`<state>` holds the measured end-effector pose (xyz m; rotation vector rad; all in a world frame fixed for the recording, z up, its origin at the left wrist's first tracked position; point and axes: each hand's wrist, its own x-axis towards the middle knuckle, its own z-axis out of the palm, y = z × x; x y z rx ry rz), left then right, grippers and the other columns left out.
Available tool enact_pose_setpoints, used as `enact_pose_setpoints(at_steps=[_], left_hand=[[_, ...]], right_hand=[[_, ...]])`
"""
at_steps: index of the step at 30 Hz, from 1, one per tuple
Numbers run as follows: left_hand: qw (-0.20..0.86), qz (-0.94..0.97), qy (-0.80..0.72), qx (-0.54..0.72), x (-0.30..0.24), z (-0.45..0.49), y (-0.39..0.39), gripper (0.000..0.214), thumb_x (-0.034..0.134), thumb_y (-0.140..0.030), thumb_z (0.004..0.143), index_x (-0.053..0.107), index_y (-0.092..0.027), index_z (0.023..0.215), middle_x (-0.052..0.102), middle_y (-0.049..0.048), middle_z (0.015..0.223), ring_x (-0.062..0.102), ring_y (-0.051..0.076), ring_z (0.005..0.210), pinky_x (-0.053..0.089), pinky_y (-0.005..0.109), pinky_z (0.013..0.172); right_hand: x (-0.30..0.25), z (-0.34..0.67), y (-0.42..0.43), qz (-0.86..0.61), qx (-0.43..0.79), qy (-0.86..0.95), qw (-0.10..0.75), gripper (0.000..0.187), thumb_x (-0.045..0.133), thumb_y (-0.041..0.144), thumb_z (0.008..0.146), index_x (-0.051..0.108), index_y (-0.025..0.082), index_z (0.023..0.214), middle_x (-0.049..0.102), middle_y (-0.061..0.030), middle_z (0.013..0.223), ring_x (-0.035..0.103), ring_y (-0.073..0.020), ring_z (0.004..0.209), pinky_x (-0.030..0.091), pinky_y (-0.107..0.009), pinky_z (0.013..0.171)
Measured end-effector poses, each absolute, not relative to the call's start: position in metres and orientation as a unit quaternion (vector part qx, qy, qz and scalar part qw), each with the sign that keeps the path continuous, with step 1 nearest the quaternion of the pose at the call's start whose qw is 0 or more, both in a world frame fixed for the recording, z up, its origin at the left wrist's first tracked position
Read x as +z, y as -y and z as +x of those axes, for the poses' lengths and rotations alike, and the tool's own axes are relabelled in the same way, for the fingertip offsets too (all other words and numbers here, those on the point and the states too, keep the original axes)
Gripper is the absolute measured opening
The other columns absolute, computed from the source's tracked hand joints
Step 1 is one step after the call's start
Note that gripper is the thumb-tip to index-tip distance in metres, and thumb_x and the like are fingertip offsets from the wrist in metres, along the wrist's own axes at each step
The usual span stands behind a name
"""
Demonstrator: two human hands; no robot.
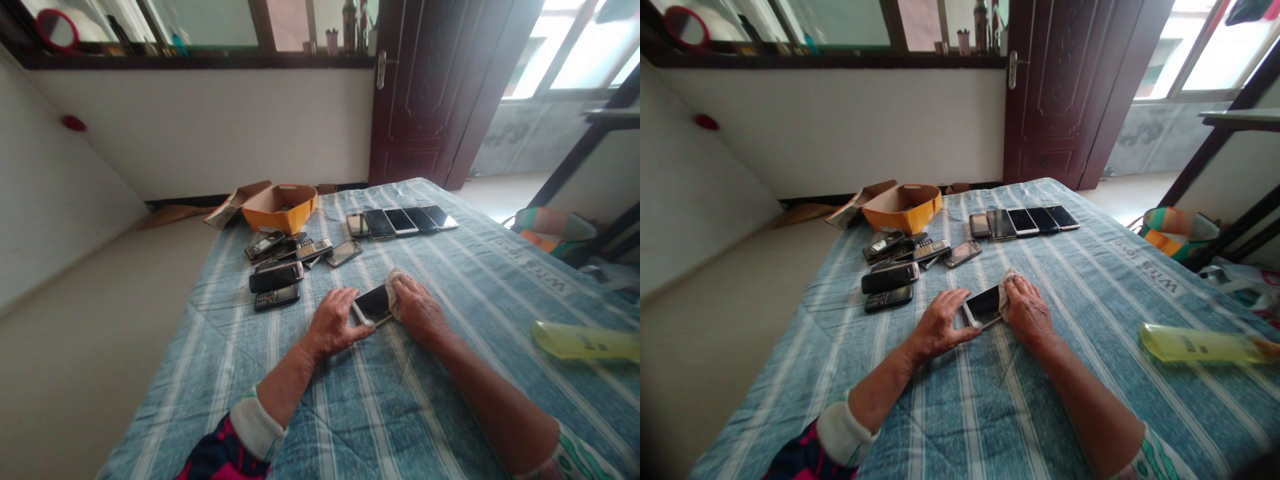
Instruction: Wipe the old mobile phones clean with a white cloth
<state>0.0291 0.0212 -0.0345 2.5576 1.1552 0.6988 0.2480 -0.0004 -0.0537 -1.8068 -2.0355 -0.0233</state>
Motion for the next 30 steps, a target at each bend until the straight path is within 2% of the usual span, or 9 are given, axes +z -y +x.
enact_pose_setpoints(at_steps=[5,11,14,18,23,30], left_hand=[[0.107,0.882,-0.398,0.229,-0.039,0.030,-0.023,0.072,0.077,-0.049,0.067,0.055,-0.010,0.125,0.061,0.0186,0.123,0.055,0.034,0.114,0.045,0.051,0.100],[0.109,0.881,-0.394,0.239,-0.041,0.030,-0.023,0.070,0.075,-0.044,0.069,0.052,-0.014,0.127,0.061,0.0166,0.122,0.056,0.034,0.114,0.045,0.051,0.099],[0.117,0.880,-0.394,0.239,-0.040,0.030,-0.023,0.071,0.075,-0.039,0.068,0.050,-0.011,0.129,0.060,0.0177,0.123,0.055,0.033,0.113,0.045,0.050,0.100],[0.118,0.884,-0.390,0.230,-0.040,0.029,-0.024,0.073,0.075,-0.036,0.066,0.051,-0.007,0.128,0.060,0.0197,0.124,0.054,0.034,0.114,0.044,0.049,0.101],[0.116,0.886,-0.390,0.222,-0.037,0.029,-0.023,0.072,0.075,-0.039,0.067,0.052,-0.008,0.127,0.061,0.0193,0.124,0.055,0.033,0.114,0.044,0.049,0.101],[0.119,0.886,-0.391,0.219,-0.036,0.028,-0.021,0.075,0.076,-0.048,0.068,0.052,-0.011,0.129,0.060,0.0187,0.125,0.054,0.035,0.117,0.044,0.052,0.100]], right_hand=[[-0.061,0.234,0.009,-0.645,-0.036,0.731,0.220,0.037,0.045,0.011,0.088,0.060,0.011,0.122,0.055,-0.0170,0.134,0.045,-0.0285,0.130,0.039,-0.042,0.107],[-0.069,0.209,0.021,-0.522,-0.002,0.803,0.287,0.041,0.048,0.008,0.085,0.061,0.016,0.122,0.057,-0.0113,0.135,0.044,-0.0256,0.132,0.037,-0.042,0.111],[-0.066,0.202,0.026,-0.471,0.033,0.826,0.307,0.043,0.047,0.007,0.085,0.062,0.019,0.123,0.057,-0.0091,0.135,0.045,-0.0240,0.132,0.037,-0.043,0.111],[-0.060,0.205,0.031,-0.448,0.037,0.837,0.311,0.044,0.045,0.004,0.085,0.062,0.018,0.123,0.059,-0.0110,0.132,0.047,-0.0231,0.130,0.039,-0.043,0.109],[-0.062,0.217,0.033,-0.474,0.010,0.829,0.296,0.043,0.046,0.005,0.084,0.063,0.019,0.121,0.060,-0.0103,0.131,0.050,-0.0235,0.128,0.042,-0.043,0.107],[-0.067,0.255,0.024,-0.600,-0.047,0.751,0.272,0.046,0.038,0.004,0.086,0.063,0.020,0.121,0.061,-0.0107,0.130,0.052,-0.0235,0.125,0.041,-0.044,0.106]])
